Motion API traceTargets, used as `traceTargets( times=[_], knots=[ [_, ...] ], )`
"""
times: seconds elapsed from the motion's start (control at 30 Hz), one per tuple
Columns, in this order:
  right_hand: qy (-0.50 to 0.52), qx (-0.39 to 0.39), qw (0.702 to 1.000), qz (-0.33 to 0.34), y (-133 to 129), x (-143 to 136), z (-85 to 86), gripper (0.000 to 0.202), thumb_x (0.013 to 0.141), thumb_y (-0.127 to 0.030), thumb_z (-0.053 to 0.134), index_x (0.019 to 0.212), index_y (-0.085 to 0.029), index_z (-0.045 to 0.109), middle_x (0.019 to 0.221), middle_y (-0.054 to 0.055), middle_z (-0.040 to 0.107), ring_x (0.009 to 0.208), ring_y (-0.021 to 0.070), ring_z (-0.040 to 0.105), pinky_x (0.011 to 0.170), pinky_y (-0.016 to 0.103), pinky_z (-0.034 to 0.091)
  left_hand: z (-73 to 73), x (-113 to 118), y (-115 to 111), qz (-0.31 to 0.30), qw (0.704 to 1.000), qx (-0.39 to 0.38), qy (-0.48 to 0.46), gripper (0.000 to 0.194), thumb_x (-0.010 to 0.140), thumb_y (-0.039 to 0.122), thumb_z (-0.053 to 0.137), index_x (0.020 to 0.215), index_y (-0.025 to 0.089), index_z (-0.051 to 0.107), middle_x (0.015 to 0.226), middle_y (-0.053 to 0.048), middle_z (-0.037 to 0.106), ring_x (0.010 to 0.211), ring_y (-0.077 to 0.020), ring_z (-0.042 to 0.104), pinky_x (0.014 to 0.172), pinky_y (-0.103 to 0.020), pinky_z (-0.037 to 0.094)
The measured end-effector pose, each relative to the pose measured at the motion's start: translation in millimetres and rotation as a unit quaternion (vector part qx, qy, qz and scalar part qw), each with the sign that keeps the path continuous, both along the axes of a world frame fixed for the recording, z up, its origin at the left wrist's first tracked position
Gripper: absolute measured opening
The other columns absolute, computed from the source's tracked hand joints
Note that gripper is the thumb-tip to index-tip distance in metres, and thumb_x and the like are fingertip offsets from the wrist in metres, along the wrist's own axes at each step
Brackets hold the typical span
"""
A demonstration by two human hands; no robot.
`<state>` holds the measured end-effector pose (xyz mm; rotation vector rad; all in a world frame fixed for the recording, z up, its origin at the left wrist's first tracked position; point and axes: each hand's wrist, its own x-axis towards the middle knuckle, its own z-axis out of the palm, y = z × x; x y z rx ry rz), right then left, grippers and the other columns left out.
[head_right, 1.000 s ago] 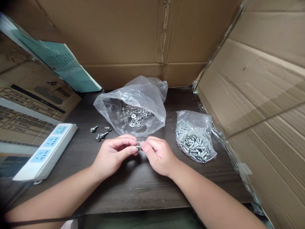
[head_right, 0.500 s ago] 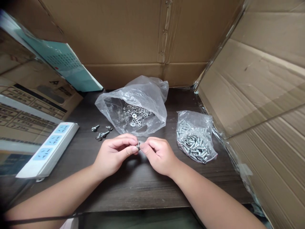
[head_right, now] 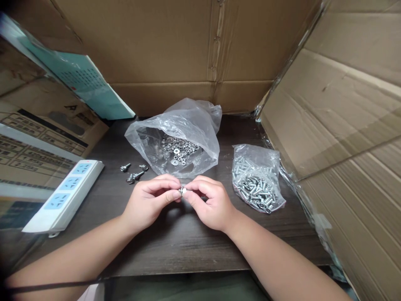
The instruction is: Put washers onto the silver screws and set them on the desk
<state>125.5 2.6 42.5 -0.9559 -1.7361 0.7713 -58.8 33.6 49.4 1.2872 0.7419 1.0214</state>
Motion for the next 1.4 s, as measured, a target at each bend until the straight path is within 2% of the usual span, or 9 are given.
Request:
traceTargets(
  times=[0.1, 0.27, 0.47, 0.7, 0.8, 0.93, 1.1, 1.23, 1.4],
  knots=[
    [-0.014, -0.026, 1.0, -0.003, 0.6, 1.4, 0.9, 0.031, 0.096, -0.02, 0.052, 0.066, -0.015, 0.058, 0.066, 0.002, 0.054, 0.062, 0.0101, 0.052, 0.059, 0.025, 0.043, -0.7, -0.3, 0.6, 0.007, 1.0, 0.01, 0.004, 0.006, 0.071, 0.015, 0.078, 0.077, 0.015, 0.077, 0.079, -0.002, 0.065, 0.061, -0.008, 0.066, 0.059, -0.019, 0.058],
    [0.035, -0.042, 0.998, 0.012, -0.4, 3.4, -2.0, 0.014, 0.087, -0.02, 0.066, 0.101, -0.017, 0.064, 0.089, 0.005, 0.061, 0.068, 0.0108, 0.057, 0.059, 0.024, 0.048, -0.2, -0.8, 1.6, 0.012, 1.0, 0.005, -0.002, 0.007, 0.072, 0.017, 0.078, 0.078, 0.014, 0.077, 0.079, -0.003, 0.065, 0.061, -0.0084, 0.066, 0.06, -0.02, 0.058],
    [-0.002, 0.006, 1.0, 0.0, -1.7, 1.0, 1.1, 0.008, 0.088, -0.014, 0.062, 0.095, -0.016, 0.067, 0.085, 0.006, 0.063, 0.074, 0.0135, 0.059, 0.066, 0.027, 0.049, 2.5, 0.6, 0.6, 0.001, 1.0, 0.023, 0.013, 0.007, 0.072, 0.018, 0.077, 0.076, 0.013, 0.075, 0.075, -0.003, 0.064, 0.06, -0.0083, 0.065, 0.059, -0.019, 0.057],
    [-0.021, -0.144, 0.989, 0.027, -1.6, 0.0, 2.8, 0.042, 0.1, -0.034, 0.045, 0.064, -0.015, 0.054, 0.064, 0.002, 0.054, 0.061, 0.011, 0.052, 0.062, 0.026, 0.044, 1.6, -0.7, -1.8, 0.028, 0.988, 0.135, 0.075, 0.004, 0.073, 0.017, 0.077, 0.076, 0.015, 0.077, 0.074, -0.005, 0.067, 0.066, -0.0096, 0.065, 0.06, -0.019, 0.057],
    [0.01, -0.177, 0.984, 0.026, -1.9, 2.0, 1.7, 0.035, 0.098, -0.038, 0.049, 0.073, -0.015, 0.057, 0.067, 0.002, 0.056, 0.061, 0.0103, 0.053, 0.061, 0.025, 0.045, 0.2, -1.5, -1.1, 0.019, 0.993, 0.1, 0.058, 0.005, 0.073, 0.019, 0.077, 0.077, 0.015, 0.077, 0.074, -0.004, 0.066, 0.064, -0.0098, 0.065, 0.059, -0.02, 0.057],
    [0.073, -0.124, 0.989, 0.045, -3.1, 3.8, -0.4, 0.016, 0.088, -0.026, 0.065, 0.1, -0.016, 0.062, 0.089, 0.005, 0.06, 0.068, 0.0108, 0.056, 0.06, 0.024, 0.049, 1.3, -1.2, -0.4, 0.011, 0.999, 0.047, 0.022, 0.007, 0.072, 0.019, 0.078, 0.077, 0.014, 0.076, 0.073, -0.003, 0.064, 0.06, -0.0095, 0.065, 0.058, -0.021, 0.057],
    [0.02, -0.019, 0.999, 0.018, -2.5, 1.9, -0.2, 0.005, 0.088, -0.017, 0.063, 0.093, -0.017, 0.065, 0.084, 0.005, 0.06, 0.072, 0.0132, 0.056, 0.063, 0.027, 0.048, 3.8, -0.5, -1.7, 0.003, 0.999, 0.047, 0.021, 0.005, 0.073, 0.018, 0.077, 0.077, 0.014, 0.076, 0.072, -0.002, 0.064, 0.059, -0.0091, 0.065, 0.058, -0.02, 0.056],
    [0.014, -0.055, 0.998, 0.029, -3.8, 0.3, 2.8, 0.006, 0.092, -0.021, 0.059, 0.09, -0.016, 0.063, 0.081, 0.004, 0.057, 0.067, 0.0116, 0.053, 0.06, 0.026, 0.045, 4.1, -2.1, -2.3, 0.02, 0.989, 0.136, 0.058, 0.002, 0.075, 0.016, 0.075, 0.075, 0.015, 0.077, 0.069, -0.003, 0.066, 0.062, -0.009, 0.065, 0.06, -0.019, 0.056],
    [0.03, -0.169, 0.983, 0.063, -4.9, -2.7, 1.3, 0.04, 0.1, -0.037, 0.046, 0.068, -0.015, 0.056, 0.067, 0.003, 0.056, 0.065, 0.0117, 0.055, 0.066, 0.027, 0.046, 2.7, -4.0, -0.7, 0.026, 0.962, 0.253, 0.098, 0.002, 0.075, 0.016, 0.075, 0.077, 0.017, 0.077, 0.071, -0.004, 0.068, 0.063, -0.0087, 0.065, 0.059, -0.018, 0.055]
  ],
)
